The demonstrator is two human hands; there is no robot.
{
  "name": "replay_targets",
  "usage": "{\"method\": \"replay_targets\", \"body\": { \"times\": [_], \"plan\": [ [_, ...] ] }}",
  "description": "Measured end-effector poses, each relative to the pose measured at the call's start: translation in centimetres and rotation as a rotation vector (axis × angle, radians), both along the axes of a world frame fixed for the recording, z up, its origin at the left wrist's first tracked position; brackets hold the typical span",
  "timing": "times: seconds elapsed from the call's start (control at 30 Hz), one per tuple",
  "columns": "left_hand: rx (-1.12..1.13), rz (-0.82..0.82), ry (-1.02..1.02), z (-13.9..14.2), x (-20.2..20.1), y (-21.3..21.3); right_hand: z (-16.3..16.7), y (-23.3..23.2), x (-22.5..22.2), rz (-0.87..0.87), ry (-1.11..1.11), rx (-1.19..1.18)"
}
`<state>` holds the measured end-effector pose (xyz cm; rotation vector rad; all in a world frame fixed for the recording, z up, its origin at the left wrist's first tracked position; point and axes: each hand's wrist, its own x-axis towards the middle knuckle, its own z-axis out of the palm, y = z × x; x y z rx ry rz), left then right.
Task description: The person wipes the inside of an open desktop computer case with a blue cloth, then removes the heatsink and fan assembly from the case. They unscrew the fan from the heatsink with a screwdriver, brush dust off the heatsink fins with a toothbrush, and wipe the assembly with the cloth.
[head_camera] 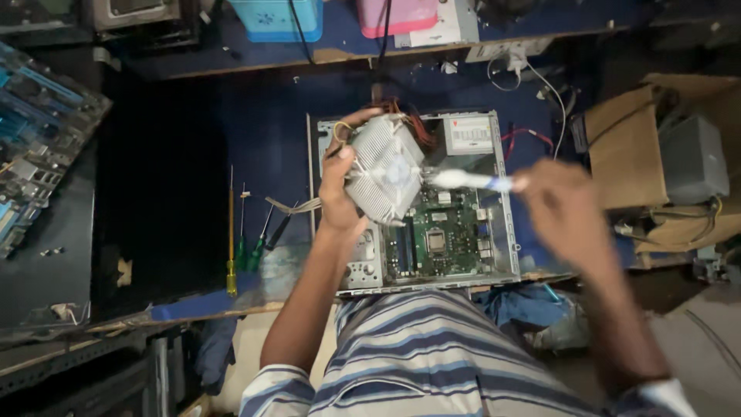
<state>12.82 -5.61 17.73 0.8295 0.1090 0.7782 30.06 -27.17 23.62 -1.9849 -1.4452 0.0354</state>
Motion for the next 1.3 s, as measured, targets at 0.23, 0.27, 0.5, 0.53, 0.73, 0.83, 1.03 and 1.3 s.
{"method": "replay_targets", "body": {
  "times": [0.23,0.27,0.5,0.53,0.73,0.83,1.03,1.3],
  "plan": [
    [0.199,-0.18,0.084,0.4,-0.2,-0.5,4.0,4.3,3.2,0.223,-0.124,-0.039],
    [0.185,-0.187,0.068,0.5,-0.2,-0.5,4.5,4.9,3.4,0.263,-0.129,-0.046],
    [0.155,-0.235,0.032,1.2,-0.5,-0.2,2.8,4.8,5.7,0.306,-0.113,-0.016],
    [0.129,-0.256,0.009,1.2,-0.6,-0.1,2.3,4.7,5.7,0.299,-0.091,-0.017],
    [-0.141,-0.262,-0.158,0.7,-1.0,0.5,-0.3,5.0,2.5,0.057,0.358,-0.019],
    [-0.094,-0.298,-0.151,0.1,-0.8,0.5,-1.9,4.0,1.4,0.067,0.402,0.006],
    [-0.173,-0.388,-0.176,-1.1,-0.1,-0.1,-2.9,2.1,3.0,0.094,0.32,0.015],
    [-0.292,-0.302,-0.154,-1.8,-0.2,0.9,0.3,2.6,2.2,0.109,0.234,-0.05]
  ]
}}
